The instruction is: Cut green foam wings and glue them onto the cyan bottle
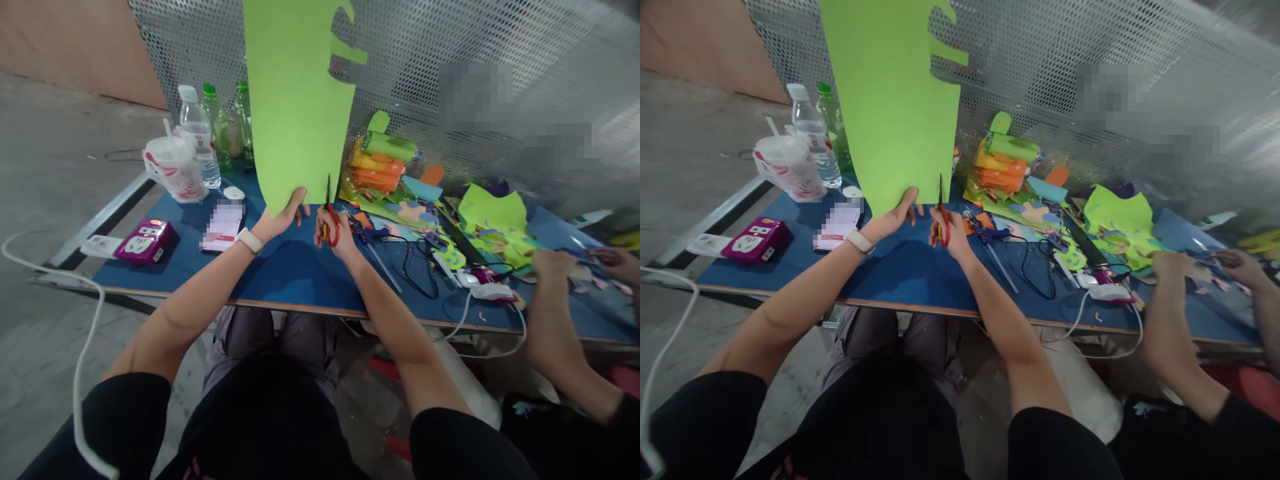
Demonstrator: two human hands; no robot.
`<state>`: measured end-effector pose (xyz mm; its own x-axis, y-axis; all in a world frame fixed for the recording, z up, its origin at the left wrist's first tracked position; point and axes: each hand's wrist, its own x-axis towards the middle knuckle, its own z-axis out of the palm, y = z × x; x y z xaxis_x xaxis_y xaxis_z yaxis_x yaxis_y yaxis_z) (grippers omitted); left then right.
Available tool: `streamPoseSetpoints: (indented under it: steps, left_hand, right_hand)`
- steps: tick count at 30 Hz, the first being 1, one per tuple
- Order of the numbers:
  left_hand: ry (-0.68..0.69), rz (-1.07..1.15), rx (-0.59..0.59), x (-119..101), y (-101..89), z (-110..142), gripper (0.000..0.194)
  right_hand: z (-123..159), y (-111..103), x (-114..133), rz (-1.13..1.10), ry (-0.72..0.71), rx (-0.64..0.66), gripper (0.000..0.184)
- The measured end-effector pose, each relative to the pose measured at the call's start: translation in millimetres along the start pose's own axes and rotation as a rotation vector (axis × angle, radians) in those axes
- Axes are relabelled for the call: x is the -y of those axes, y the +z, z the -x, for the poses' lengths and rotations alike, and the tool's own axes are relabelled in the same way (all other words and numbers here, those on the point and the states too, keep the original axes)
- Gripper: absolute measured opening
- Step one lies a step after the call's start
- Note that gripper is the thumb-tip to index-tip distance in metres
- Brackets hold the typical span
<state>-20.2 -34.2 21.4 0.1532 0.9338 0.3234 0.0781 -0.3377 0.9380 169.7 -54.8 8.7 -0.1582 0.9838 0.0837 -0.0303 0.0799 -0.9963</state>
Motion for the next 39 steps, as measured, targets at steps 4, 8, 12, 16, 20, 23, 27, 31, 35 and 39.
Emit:
streamPoseSetpoints:
  steps: [4,8,12,16,20,23,27,31,35,39]
  left_hand:
    - [0.049,0.004,0.034,2.1,0.4,-0.4,0.070]
    - [0.032,-0.030,0.007,2.7,-1.3,-0.7,0.074]
    - [0.048,-0.026,0.025,3.1,-2.5,-1.1,0.073]
    - [0.046,-0.034,0.064,2.8,-1.4,-1.2,0.076]
    - [0.051,-0.030,0.081,3.4,-0.1,-1.4,0.080]
    - [0.065,-0.052,0.091,5.5,-1.5,-2.1,0.079]
    - [0.064,-0.061,0.116,8.7,-6.1,-4.0,0.072]
    - [0.056,-0.072,0.149,10.1,-9.7,-6.0,0.073]
    - [0.050,-0.057,0.177,9.5,-9.9,-6.7,0.075]
    - [0.017,-0.073,0.141,7.2,-8.9,-5.9,0.069]
  right_hand:
    - [-0.4,-0.9,0.0,0.042,-0.028,-0.024,0.077]
    - [0.2,0.3,0.1,0.081,-0.075,-0.022,0.078]
    - [0.5,-0.9,1.2,0.053,-0.058,-0.017,0.079]
    - [0.6,-3.5,3.3,0.008,-0.055,-0.006,0.079]
    - [0.4,-3.8,5.3,0.001,-0.078,0.000,0.080]
    - [0.6,-2.8,5.7,0.026,-0.074,-0.013,0.079]
    - [1.7,-1.8,6.2,0.030,-0.068,-0.023,0.078]
    - [2.2,-2.9,8.5,0.023,-0.041,-0.032,0.078]
    - [1.1,-5.8,9.2,0.033,-0.045,-0.039,0.079]
    - [-0.9,-9.4,5.9,0.063,-0.089,-0.015,0.078]
